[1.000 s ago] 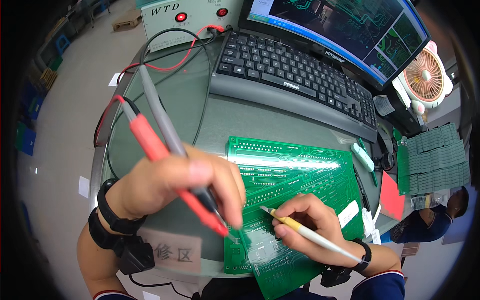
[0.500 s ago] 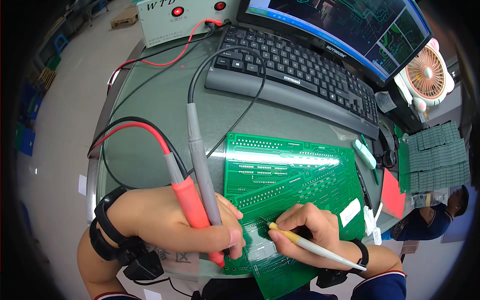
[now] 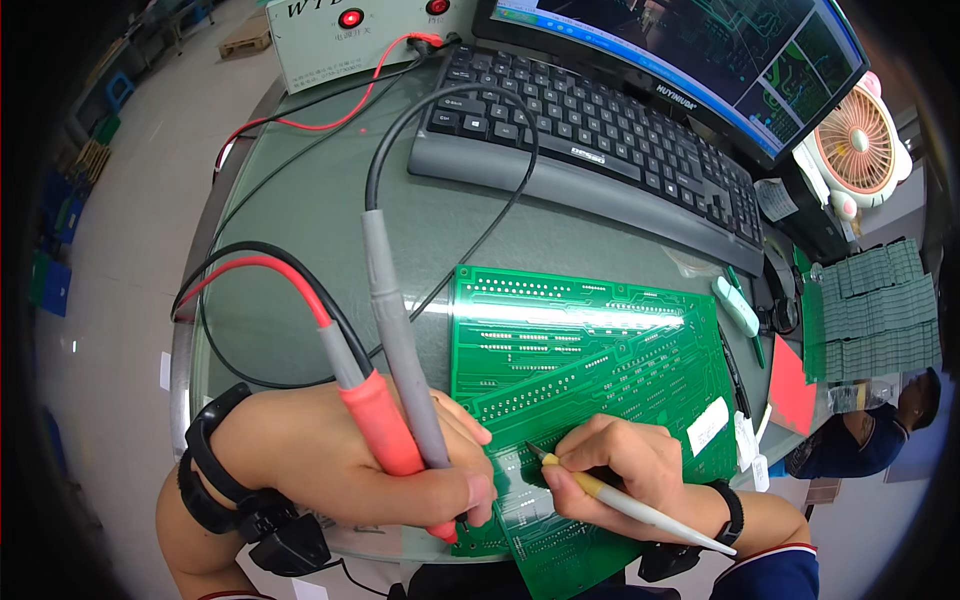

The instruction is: Testing a printed circuit board using a multimeter and software on a computer monitor.

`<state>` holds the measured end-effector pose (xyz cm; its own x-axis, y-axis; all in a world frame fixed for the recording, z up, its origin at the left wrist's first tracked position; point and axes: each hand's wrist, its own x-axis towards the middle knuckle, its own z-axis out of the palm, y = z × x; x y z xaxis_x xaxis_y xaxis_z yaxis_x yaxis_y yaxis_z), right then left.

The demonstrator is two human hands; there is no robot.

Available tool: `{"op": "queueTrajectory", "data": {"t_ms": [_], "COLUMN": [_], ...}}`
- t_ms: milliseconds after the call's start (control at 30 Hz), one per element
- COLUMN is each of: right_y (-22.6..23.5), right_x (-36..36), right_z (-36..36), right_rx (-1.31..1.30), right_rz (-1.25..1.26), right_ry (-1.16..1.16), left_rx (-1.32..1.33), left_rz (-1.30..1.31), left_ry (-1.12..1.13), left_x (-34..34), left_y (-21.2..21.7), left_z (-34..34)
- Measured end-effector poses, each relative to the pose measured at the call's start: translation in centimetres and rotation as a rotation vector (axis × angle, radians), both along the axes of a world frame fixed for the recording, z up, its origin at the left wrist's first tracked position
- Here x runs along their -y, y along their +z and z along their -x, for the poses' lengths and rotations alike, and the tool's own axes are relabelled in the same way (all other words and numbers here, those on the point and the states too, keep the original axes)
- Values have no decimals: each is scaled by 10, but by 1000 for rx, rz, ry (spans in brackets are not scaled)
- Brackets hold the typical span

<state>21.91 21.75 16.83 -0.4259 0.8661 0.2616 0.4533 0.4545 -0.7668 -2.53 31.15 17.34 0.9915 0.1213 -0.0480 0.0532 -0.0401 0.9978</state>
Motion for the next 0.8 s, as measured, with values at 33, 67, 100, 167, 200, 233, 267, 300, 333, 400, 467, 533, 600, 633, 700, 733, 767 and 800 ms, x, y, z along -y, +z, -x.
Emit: {"op": "queueTrajectory", "data": {"t_ms": [33,67,100,167,200,233,267,300,333,400,467,533,600,633,700,733,767,800], "right_y": [0,0,0,0,0,0,1,1,1,1,0,-2,-1,0,1,1,1,0], "right_x": [0,0,0,0,0,0,0,1,1,1,0,0,0,0,1,1,1,1], "right_z": [0,0,0,0,0,0,0,0,0,0,0,1,1,1,0,0,0,0], "right_rx": [-1,-2,-3,-6,-7,9,26,25,39,52,-10,-24,-40,-18,2,21,39,38], "right_rz": [4,8,8,5,7,1,-4,-4,-3,-2,14,2,-9,-2,3,4,5,4], "right_ry": [2,5,5,8,7,10,13,12,7,3,-2,0,2,4,5,-2,-9,-10], "left_rx": [0,3,4,3,3,2,16,31,31,13,13,14,-8,-11,-20,-21,-13,-4], "left_rz": [1,-3,-6,-15,-24,-22,-24,-27,-27,-13,-13,-15,-2,-3,11,10,5,-1], "left_ry": [-1,0,1,0,-4,-4,-3,-1,-2,2,-1,-4,-5,-4,11,10,7,5], "left_x": [0,0,0,1,1,1,1,2,2,1,0,0,1,1,2,2,2,1], "left_y": [-1,-1,-1,0,0,0,-2,-2,-1,-1,-1,-1,0,1,2,1,0,0], "left_z": [0,0,0,0,-1,-1,0,0,0,0,0,0,0,0,1,1,1,1]}}
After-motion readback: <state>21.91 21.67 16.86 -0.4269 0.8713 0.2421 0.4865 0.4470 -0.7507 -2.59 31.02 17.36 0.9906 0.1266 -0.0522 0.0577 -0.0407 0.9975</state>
